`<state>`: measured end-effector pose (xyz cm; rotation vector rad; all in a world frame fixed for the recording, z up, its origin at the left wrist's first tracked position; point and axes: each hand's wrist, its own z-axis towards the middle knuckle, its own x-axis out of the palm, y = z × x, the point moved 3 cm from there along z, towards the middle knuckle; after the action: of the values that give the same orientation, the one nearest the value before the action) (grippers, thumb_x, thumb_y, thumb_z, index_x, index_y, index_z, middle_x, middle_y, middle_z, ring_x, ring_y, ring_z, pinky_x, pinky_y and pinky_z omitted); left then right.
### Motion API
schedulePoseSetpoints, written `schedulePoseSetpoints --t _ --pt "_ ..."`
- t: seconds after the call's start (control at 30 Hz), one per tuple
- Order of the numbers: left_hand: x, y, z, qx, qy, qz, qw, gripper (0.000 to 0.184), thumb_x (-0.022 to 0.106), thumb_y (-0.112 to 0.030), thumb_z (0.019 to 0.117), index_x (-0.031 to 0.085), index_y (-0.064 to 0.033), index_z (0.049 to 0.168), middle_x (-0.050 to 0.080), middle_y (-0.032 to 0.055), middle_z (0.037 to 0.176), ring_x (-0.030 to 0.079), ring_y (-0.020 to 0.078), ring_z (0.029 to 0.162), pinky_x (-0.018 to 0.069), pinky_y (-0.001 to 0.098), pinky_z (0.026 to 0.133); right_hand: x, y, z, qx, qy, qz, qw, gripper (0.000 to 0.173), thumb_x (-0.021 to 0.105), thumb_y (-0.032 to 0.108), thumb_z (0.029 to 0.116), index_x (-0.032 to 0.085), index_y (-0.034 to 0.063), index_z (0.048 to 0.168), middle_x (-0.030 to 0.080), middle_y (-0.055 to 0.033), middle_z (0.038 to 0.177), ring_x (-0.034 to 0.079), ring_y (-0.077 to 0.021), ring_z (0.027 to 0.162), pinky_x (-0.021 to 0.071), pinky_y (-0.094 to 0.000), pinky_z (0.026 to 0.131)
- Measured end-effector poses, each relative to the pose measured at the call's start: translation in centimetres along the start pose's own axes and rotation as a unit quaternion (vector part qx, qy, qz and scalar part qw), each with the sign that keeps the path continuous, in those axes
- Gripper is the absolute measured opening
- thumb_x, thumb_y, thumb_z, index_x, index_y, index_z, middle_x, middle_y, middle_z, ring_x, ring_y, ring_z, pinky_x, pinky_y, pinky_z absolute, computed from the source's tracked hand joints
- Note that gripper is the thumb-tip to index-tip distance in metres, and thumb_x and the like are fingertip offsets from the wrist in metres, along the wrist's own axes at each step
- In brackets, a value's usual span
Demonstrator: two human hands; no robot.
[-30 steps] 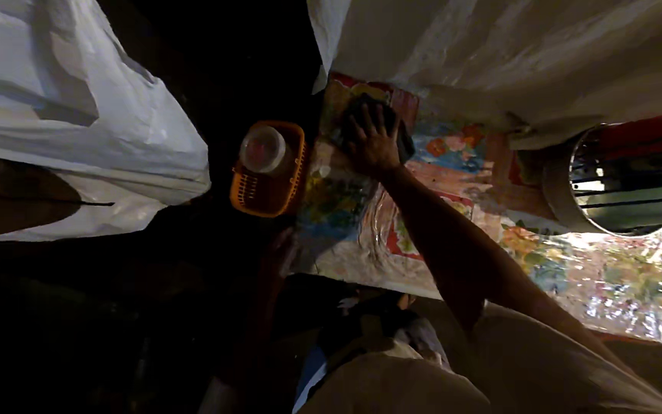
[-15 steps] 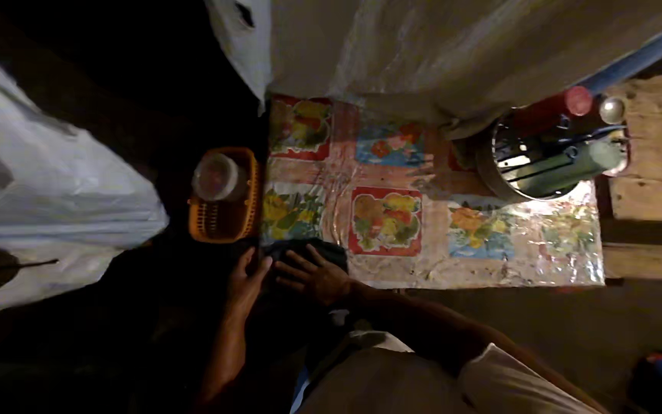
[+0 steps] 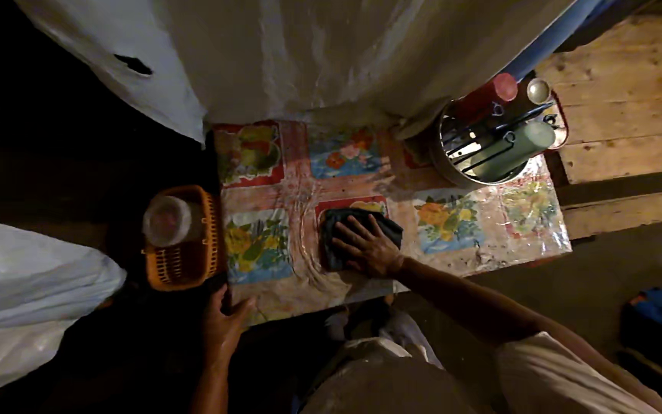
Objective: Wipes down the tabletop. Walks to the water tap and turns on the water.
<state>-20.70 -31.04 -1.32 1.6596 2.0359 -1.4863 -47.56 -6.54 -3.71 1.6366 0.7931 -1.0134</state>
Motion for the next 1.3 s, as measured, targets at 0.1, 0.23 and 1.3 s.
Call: schedulePoseSetpoints --t 0.1,0.23,1.3 --pt "0.0 -0.2 -0.2 0.001 0.002 0.005 1.000 0.068 0.077 -0.015 0.0898 0.046 0.0044 0.147 0.054 0.0291 0.141 0.054 0.0383 0.130 0.0448 0.0528 0.108 -1.2 -4.0 5.0 0.032 -0.040 -0.024 0.998 0.055 0.044 0.040 0.1064 0.041 0.0235 0.158 0.029 -0.0069 0.168 0.017 -0.0359 0.157 0.0075 -0.0733 0.120" --pt "-0.2 -0.8 -0.2 -0.019 0.001 0.029 0.999 0.068 0.078 -0.016 0.0901 0.046 0.0030 0.147 0.055 0.0274 0.141 0.055 0.0370 0.130 0.0446 0.0522 0.109 -3.9 -8.9 12.6 0.118 -0.050 -0.051 0.990 0.059 0.032 0.047 0.1084 0.031 0.0230 0.162 0.020 -0.0049 0.171 0.009 -0.0343 0.159 0.0013 -0.0710 0.121" --pt "0.4 -0.3 -0.2 0.013 -0.002 0.044 0.999 0.068 0.076 -0.012 0.0913 0.044 0.0058 0.148 0.052 0.0308 0.143 0.053 0.0402 0.132 0.0436 0.0533 0.110 -4.4 -6.8 16.2 0.135 -0.076 -0.019 0.988 0.054 0.043 0.049 0.1060 0.040 0.0336 0.158 0.027 -0.0053 0.169 0.015 -0.0390 0.157 0.0039 -0.0788 0.116"
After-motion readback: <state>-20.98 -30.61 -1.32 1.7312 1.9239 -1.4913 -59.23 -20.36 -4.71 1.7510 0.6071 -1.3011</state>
